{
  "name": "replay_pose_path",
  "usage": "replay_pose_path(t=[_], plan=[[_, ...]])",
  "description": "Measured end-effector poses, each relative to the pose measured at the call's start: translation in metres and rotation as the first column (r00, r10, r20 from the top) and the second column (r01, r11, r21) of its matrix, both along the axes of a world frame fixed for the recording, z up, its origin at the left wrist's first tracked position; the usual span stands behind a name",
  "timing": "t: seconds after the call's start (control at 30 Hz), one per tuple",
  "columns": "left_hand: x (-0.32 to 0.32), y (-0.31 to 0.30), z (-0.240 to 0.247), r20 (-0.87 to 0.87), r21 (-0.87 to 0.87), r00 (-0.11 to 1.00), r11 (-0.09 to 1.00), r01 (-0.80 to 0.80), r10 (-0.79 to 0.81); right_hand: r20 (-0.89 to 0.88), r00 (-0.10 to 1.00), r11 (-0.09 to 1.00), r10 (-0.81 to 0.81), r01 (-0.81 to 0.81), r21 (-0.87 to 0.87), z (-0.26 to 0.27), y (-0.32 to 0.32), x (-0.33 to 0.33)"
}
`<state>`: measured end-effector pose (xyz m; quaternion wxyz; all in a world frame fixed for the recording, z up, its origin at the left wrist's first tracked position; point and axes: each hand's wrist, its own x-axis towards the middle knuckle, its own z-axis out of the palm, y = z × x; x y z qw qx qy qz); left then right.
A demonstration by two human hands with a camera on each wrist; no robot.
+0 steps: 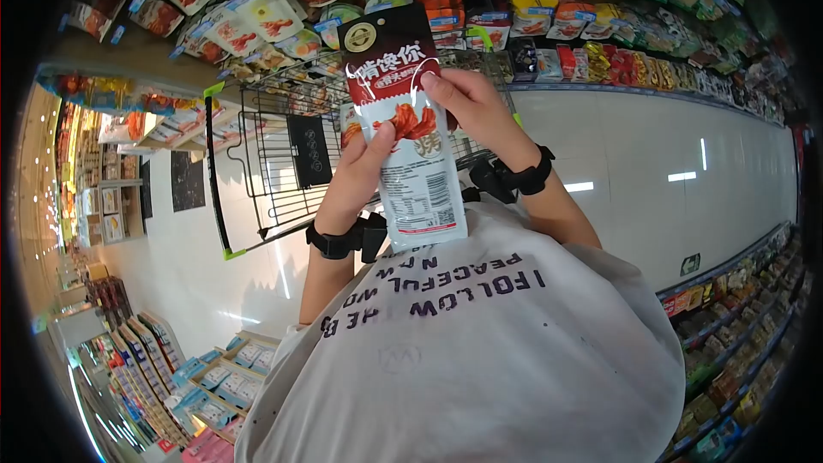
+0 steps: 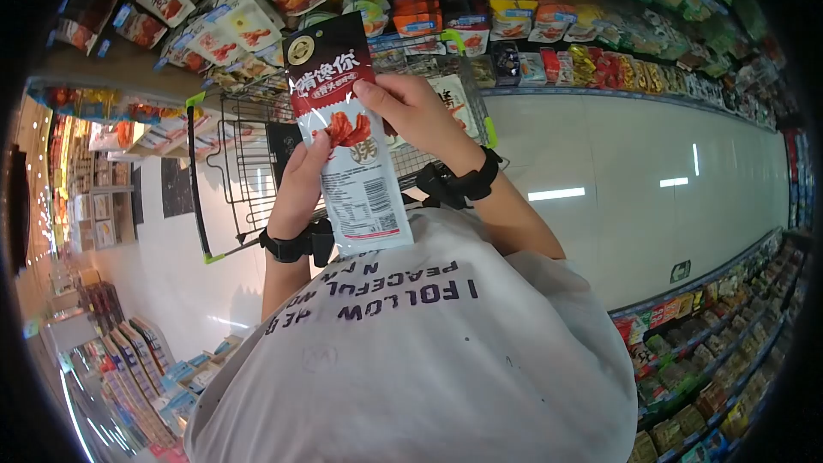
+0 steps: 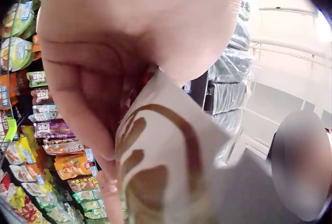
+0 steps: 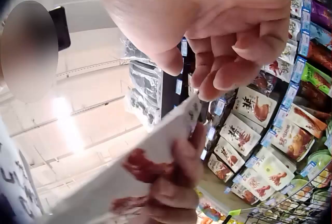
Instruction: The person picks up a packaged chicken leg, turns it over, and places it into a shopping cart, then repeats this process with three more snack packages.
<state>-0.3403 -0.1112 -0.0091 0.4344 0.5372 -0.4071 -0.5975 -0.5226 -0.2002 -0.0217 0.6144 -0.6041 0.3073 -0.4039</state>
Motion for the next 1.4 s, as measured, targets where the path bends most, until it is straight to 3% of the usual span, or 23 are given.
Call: replay_pose_path(t=[0.23,0.3,0.37,0.47,0.67,1.03,1.2,1.33,1.4], plan=[[0.016,0.016,-0.003,-0.083,-0.099,0.996,0.994,-0.038,0.03,0.186,0.982,0.984,0.037,-0.068,0.164,-0.005,0.005,0.011],[0.018,0.017,-0.006,-0.041,-0.118,0.999,0.993,-0.023,0.019,0.133,0.99,0.983,0.038,-0.061,0.172,-0.002,0.007,0.009],[0.019,0.016,-0.022,0.088,-0.296,0.989,0.952,-0.085,0.115,0.159,0.987,0.984,0.022,-0.05,0.173,-0.008,0.008,0.013],[0.013,0.016,-0.013,0.165,-0.302,0.981,0.952,-0.045,0.098,0.185,0.983,0.984,0.01,-0.043,0.174,-0.01,0.009,0.014],[0.014,0.022,-0.017,0.053,-0.41,0.996,0.911,-0.045,0.073,0.216,0.973,0.984,0.081,-0.112,0.137,-0.014,0.011,0.009],[0.004,0.016,-0.01,-0.099,-0.335,0.994,0.94,-0.067,0.035,0.24,0.97,0.98,0.035,-0.081,0.184,-0.015,0.011,0.004],[0.006,0.014,-0.008,-0.1,-0.308,0.992,0.945,-0.107,0.08,0.119,0.969,0.962,0.217,-0.233,0.145,-0.021,0.013,0.005],[0.007,0.013,-0.011,-0.073,-0.307,0.987,0.938,-0.162,0.146,0.073,0.969,0.96,0.238,-0.246,0.133,-0.027,0.01,0.008],[0.008,0.012,-0.013,-0.075,-0.305,0.985,0.937,-0.17,0.154,0.049,0.985,0.986,0.164,-0.161,-0.049,-0.034,0.006,0.012]])
